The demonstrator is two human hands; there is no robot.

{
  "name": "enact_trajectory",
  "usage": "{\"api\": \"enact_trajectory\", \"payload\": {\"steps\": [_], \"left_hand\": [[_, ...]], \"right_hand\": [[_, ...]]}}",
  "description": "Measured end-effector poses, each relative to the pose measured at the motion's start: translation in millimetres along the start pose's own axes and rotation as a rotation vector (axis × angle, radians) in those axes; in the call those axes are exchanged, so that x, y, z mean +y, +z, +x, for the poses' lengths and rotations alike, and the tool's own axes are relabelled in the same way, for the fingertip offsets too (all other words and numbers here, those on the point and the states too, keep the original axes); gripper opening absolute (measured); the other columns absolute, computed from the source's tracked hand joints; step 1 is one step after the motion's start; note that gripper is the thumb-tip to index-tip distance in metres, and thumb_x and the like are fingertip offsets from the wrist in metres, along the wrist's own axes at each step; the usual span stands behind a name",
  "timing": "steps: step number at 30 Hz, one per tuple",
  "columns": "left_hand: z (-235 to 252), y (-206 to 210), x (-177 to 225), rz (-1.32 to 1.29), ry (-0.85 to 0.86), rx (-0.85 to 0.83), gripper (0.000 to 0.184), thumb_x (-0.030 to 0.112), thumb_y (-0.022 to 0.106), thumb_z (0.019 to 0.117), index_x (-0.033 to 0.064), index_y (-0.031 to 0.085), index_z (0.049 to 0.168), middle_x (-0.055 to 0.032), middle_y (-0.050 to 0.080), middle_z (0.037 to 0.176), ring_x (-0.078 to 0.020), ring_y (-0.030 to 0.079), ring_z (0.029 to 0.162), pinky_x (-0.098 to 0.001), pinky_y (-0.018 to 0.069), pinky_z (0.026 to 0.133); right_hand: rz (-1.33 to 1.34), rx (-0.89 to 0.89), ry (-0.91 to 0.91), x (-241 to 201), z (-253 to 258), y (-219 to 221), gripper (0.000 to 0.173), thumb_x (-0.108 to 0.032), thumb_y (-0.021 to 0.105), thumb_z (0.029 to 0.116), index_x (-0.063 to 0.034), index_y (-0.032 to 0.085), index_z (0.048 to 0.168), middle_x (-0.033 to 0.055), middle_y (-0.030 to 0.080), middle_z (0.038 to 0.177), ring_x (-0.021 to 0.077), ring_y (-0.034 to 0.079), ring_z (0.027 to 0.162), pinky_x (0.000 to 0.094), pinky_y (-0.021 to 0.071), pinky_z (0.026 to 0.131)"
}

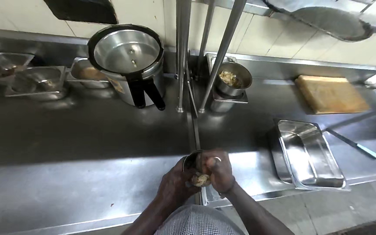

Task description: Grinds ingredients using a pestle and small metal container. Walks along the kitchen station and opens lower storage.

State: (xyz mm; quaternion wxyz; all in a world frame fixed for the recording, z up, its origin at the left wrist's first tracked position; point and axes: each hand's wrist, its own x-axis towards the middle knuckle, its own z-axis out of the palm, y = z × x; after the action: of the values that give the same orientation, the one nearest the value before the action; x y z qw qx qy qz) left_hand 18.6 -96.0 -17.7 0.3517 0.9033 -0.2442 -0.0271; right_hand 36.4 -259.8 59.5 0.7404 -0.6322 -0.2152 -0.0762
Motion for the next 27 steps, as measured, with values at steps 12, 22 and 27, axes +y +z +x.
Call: {"api": "enact_trajectory", "payload": {"steps": [12,22,27], "left_hand": [[1,2,2,-0.011,0.007,0.039,0.039,0.042,0.088,0.0728,0.0151,0.078,0.099,-0.0127,0.066,0.133,-0.0243,0.073,0.102,-0.0464,0.0621,0.080],[-5,3,-2,0.016,-0.027,0.061,0.042,0.044,0.088,0.0723,0.0160,0.077,0.101,-0.0138,0.064,0.136,-0.0251,0.072,0.106,-0.0457,0.0624,0.081],[2,4,4,0.005,-0.034,0.029,0.039,0.048,0.086,0.0742,0.0155,0.078,0.094,-0.0100,0.065,0.138,-0.0223,0.073,0.103,-0.0456,0.0624,0.079]], "right_hand": [[0.016,0.009,-0.023,-10,10,2,0.053,-0.058,0.052,0.1008,-0.0168,0.057,0.068,-0.0105,0.047,0.056,-0.0034,0.047,0.050,0.0155,0.0405,0.048],[0.005,-0.027,-0.037,-48,16,2,0.052,-0.051,0.052,0.1032,-0.0148,0.053,0.066,-0.0091,0.044,0.055,-0.0022,0.044,0.050,0.0154,0.0375,0.048],[-0.022,0.035,0.008,6,7,-13,0.053,-0.057,0.053,0.1011,-0.0179,0.056,0.066,-0.0115,0.045,0.054,-0.0032,0.047,0.050,0.0161,0.0409,0.049]]}}
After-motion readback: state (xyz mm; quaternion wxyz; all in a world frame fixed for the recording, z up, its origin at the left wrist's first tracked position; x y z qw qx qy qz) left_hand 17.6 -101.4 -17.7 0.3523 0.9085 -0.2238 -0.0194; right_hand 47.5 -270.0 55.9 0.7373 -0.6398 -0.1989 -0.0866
